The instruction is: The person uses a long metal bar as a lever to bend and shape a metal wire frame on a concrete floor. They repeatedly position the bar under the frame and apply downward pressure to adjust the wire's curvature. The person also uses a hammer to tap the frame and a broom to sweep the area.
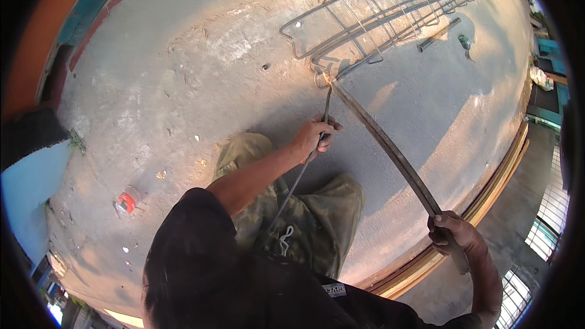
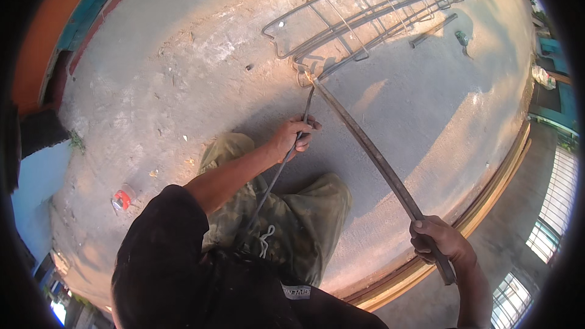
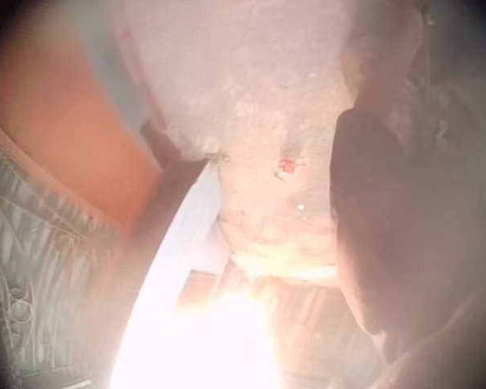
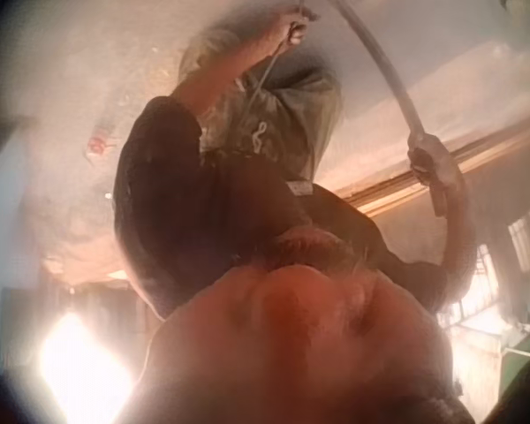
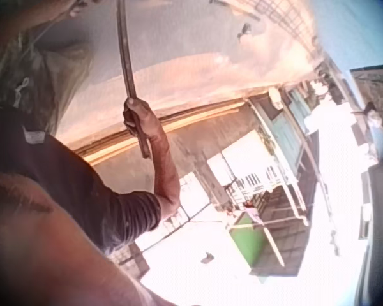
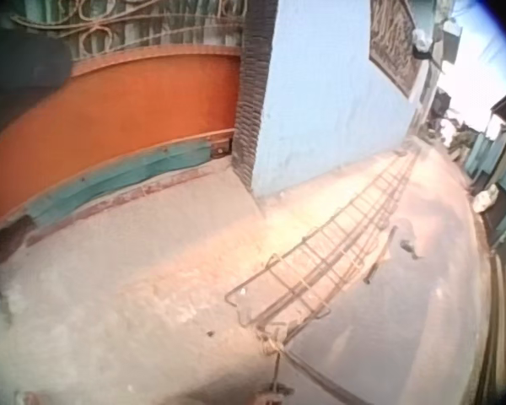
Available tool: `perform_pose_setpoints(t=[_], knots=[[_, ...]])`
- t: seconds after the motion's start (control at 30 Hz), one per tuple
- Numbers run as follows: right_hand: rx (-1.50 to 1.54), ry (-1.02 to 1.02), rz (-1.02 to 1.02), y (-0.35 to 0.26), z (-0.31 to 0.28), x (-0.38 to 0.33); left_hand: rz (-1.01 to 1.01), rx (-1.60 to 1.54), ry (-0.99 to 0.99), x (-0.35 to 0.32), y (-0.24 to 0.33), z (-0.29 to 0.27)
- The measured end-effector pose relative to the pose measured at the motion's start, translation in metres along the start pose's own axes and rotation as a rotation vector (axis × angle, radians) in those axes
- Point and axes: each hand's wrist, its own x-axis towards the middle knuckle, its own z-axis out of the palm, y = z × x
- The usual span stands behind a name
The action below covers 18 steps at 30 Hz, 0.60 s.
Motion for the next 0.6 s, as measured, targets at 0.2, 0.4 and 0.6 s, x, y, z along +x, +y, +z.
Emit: perform_pose_setpoints(t=[0.2,0.4,0.6], knots=[[-0.129,0.091,0.062,-0.038,0.027,-0.027,-0.078,-0.456,-0.149,0.022,0.004,0.007],[-0.239,0.188,0.035,-0.048,-0.001,-0.061,0.184,0.397,0.060,0.037,-0.003,0.032],[-0.548,0.218,0.041,-0.066,-0.025,-0.039,0.230,0.788,0.261,0.027,0.009,0.041]])
